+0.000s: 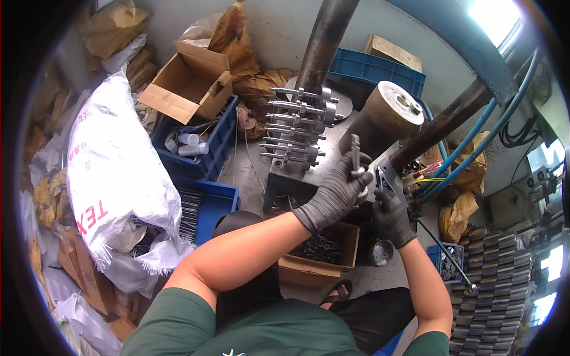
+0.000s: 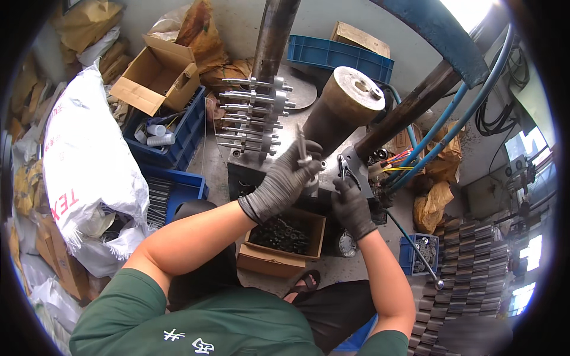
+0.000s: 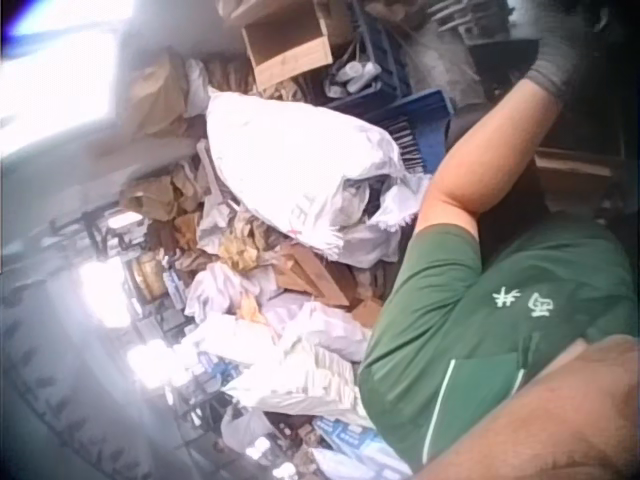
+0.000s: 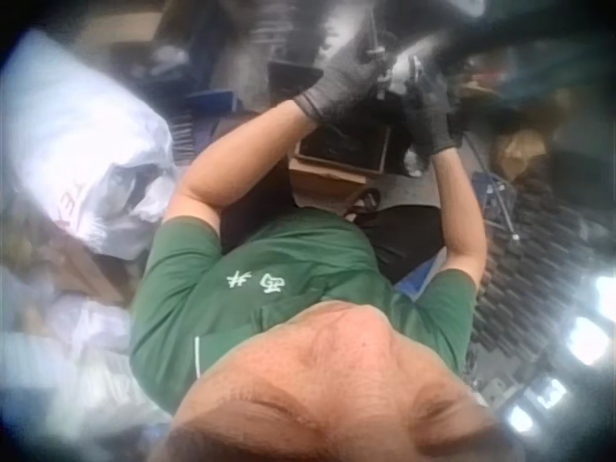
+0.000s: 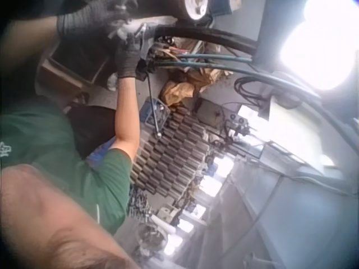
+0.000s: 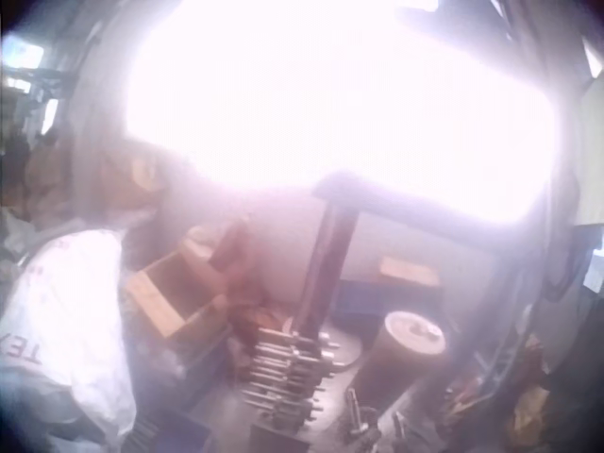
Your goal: The person assembles metal shafts by fitting bearings and rings onto each shaft, pressing the components together using a press machine, and placing the finished assemblies onto the floor.
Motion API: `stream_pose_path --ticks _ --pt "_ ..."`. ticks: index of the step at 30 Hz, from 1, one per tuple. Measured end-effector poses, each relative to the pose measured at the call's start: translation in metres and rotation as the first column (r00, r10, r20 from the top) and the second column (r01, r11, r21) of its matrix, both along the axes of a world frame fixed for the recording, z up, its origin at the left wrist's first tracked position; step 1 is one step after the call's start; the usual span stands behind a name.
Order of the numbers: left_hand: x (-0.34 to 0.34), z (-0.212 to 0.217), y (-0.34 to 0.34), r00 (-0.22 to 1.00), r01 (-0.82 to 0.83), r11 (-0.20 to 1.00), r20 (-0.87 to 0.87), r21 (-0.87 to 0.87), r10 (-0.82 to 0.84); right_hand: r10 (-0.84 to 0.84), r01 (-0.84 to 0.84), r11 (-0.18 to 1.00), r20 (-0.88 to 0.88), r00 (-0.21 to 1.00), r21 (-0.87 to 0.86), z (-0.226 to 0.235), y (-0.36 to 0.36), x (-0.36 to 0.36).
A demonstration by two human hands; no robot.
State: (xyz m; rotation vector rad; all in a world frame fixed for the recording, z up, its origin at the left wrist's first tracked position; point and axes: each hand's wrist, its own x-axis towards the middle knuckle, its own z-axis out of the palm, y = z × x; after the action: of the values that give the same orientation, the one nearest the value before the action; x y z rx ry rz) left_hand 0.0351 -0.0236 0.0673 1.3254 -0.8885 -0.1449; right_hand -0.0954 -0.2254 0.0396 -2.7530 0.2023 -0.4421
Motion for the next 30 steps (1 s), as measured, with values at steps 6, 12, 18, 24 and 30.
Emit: stream_pose_path --ticks 6,12,18,24,30 --pt "0.008 0.014 -0.004 0.456 -0.019 0.992 -0.884 -0.125 -0.103 -0.082 0.073 0.977 -0.036 0.996 -0.200 -0.004 -0.013 0.065" --pt "-0.004 0.004 -0.006 0.284 0.063 0.993 -0.951 -0.104 -0.118 -0.161 0.118 0.973 -0.212 0.964 -0.199 -0.004 -0.013 0.085" --pt "-0.016 -0.002 -0.005 0.415 0.147 0.988 -0.905 -0.040 -0.099 -0.156 0.224 0.962 0.359 0.920 -0.156 0.011 -0.028 0.074" --pt "-0.024 -0.006 -0.009 0.333 0.155 0.965 -0.908 -0.211 -0.252 -0.027 0.072 0.997 0.765 0.644 -0.026 0.108 -0.041 0.101" --pt "-0.031 -0.027 -0.023 0.465 0.154 0.987 -0.878 -0.046 -0.113 -0.255 0.246 0.964 0.600 0.758 0.098 0.143 -0.085 0.145"
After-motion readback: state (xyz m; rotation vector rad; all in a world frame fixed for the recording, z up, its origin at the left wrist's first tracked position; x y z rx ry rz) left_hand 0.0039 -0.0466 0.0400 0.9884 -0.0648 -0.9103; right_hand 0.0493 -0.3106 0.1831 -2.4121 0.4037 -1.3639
